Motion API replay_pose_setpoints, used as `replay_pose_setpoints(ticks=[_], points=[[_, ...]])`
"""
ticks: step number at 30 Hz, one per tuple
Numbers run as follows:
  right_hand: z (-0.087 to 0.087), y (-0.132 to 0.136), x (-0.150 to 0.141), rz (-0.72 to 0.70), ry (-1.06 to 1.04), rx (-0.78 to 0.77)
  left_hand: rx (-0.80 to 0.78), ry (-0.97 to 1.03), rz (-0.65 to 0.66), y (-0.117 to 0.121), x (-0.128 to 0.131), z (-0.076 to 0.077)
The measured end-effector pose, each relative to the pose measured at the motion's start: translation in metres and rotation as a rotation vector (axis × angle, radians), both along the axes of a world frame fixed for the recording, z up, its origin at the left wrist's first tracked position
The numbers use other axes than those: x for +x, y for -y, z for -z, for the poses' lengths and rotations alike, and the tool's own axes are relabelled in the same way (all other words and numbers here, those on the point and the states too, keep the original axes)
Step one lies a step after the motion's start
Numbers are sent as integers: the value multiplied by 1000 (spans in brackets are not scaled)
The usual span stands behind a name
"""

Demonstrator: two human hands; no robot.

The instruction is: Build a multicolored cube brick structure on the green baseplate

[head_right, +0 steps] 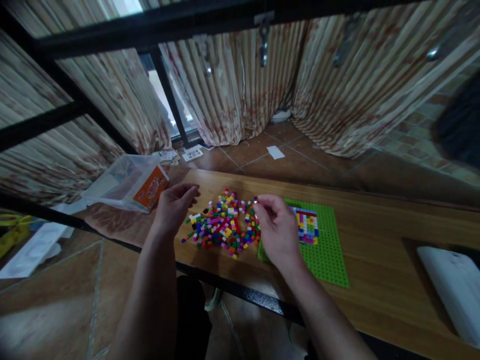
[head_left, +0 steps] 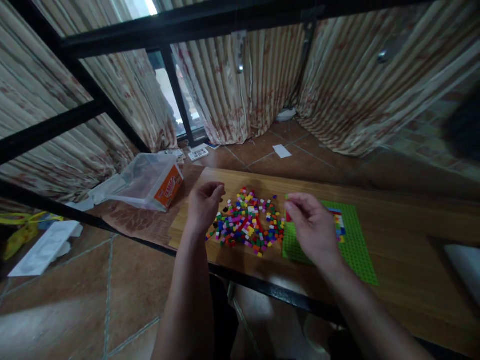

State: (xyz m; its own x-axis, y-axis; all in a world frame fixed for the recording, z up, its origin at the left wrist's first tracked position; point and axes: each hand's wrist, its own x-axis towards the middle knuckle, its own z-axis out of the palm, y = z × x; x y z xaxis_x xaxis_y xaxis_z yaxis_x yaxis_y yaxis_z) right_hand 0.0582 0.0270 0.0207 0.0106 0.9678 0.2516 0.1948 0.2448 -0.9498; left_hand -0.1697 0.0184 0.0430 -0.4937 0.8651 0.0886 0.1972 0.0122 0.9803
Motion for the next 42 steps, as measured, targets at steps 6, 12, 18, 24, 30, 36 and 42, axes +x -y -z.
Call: replay_pose_setpoints(ticks=[6,12,18,24,30,36,42], points=[[14,15,95,253,-188,-131,-21,0,274,-10,45,11],[27,21,135,310,-258,-193,-33,-159,561,-7,112,31],[44,25,131,253,-97,-197,11,-418,642,9,150,39],[57,22,128,240,-89,-135,129,-597,623,8,159,48],[61,23,124,272,-109,-142,139,-770,578,5,162,53],[56,24,122,282,-165,-223,148,-809,581,4,167,55],[56,21,121,302,-205,-244,171,-832,599,3,171,54]])
